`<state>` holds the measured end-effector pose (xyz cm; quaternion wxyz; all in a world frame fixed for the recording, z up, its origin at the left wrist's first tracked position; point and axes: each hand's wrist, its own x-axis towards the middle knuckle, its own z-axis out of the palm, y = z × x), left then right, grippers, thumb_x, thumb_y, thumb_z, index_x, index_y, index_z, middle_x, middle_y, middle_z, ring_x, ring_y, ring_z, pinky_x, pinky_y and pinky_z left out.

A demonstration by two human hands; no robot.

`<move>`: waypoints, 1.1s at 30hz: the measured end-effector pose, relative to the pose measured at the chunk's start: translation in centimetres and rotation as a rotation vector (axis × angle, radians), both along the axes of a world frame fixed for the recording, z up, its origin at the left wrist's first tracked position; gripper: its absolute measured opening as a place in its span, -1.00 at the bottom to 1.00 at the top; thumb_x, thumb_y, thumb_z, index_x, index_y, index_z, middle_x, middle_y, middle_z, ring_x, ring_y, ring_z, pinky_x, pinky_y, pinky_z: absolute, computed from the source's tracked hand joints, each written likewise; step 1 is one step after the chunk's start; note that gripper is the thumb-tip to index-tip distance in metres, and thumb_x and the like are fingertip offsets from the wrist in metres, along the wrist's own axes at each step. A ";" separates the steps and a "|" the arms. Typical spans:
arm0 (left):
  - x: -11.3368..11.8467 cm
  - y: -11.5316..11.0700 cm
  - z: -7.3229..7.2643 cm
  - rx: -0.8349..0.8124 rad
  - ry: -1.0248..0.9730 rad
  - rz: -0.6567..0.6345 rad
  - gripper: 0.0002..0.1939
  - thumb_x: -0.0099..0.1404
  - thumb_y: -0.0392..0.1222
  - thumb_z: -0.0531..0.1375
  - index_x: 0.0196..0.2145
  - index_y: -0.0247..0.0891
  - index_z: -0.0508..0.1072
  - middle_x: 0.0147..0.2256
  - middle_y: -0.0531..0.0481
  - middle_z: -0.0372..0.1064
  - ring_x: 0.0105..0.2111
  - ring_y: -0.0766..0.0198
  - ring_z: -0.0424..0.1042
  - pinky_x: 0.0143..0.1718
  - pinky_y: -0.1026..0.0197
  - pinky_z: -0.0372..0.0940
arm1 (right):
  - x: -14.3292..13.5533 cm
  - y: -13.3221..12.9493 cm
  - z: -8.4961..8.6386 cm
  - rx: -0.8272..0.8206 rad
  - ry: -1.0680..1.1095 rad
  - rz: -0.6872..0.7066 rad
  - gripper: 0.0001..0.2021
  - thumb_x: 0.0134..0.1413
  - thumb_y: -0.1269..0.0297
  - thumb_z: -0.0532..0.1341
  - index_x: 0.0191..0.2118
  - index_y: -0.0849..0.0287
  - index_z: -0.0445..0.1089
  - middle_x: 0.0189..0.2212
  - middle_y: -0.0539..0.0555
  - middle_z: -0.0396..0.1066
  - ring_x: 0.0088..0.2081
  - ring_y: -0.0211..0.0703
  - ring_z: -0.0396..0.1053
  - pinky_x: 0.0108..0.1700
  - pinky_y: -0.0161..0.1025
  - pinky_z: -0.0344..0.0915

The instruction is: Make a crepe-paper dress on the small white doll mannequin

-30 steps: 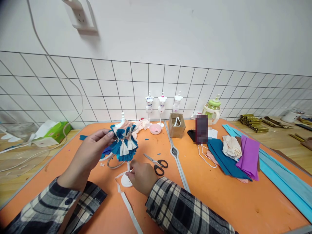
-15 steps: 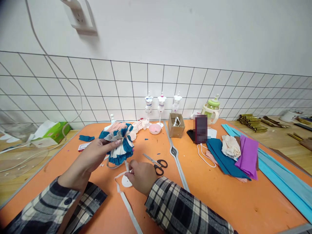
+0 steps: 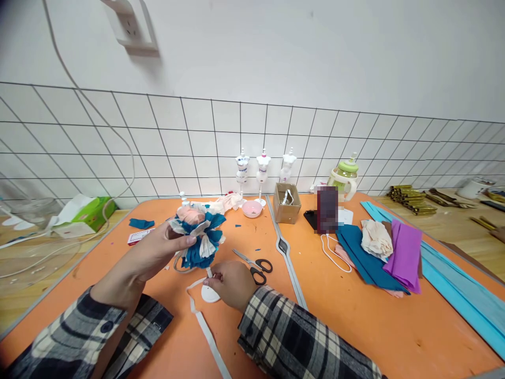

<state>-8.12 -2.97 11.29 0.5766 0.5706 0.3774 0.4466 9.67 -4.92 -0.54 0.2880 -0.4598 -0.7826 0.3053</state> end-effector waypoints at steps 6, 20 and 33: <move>0.3 -0.2 0.3 0.063 0.042 -0.005 -0.35 0.00 -0.07 0.46 0.04 -0.26 0.42 -0.04 -0.22 0.47 0.02 -0.08 0.41 -0.13 0.08 0.38 | 0.1 -0.1 0.1 0.006 -0.019 -0.124 -0.82 0.08 0.19 0.32 -0.42 0.18 0.43 -0.51 -0.06 0.43 -0.45 -0.31 0.30 -0.43 -0.36 0.00; 0.3 0.1 -0.2 0.168 0.224 0.123 -0.60 0.03 -0.05 0.43 -0.17 -0.21 0.56 -0.15 -0.08 0.56 -0.13 0.02 0.51 -0.12 0.09 0.40 | 0.4 0.0 0.0 0.052 -0.144 -0.102 -0.76 0.12 0.10 0.30 -0.44 0.16 0.42 -0.52 -0.07 0.42 -0.48 -0.34 0.26 -0.46 -0.33 -0.11; 0.8 -0.9 0.3 0.146 0.258 -0.085 -0.55 0.12 -0.06 0.35 -0.03 -0.20 0.46 -0.01 -0.10 0.46 0.04 -0.08 0.38 0.07 -0.04 0.27 | 0.7 0.3 0.3 0.128 -0.406 -0.156 -0.64 0.19 -0.08 0.19 -0.39 0.11 0.49 -0.46 0.01 0.51 -0.43 -0.22 0.37 -0.45 -0.27 -0.08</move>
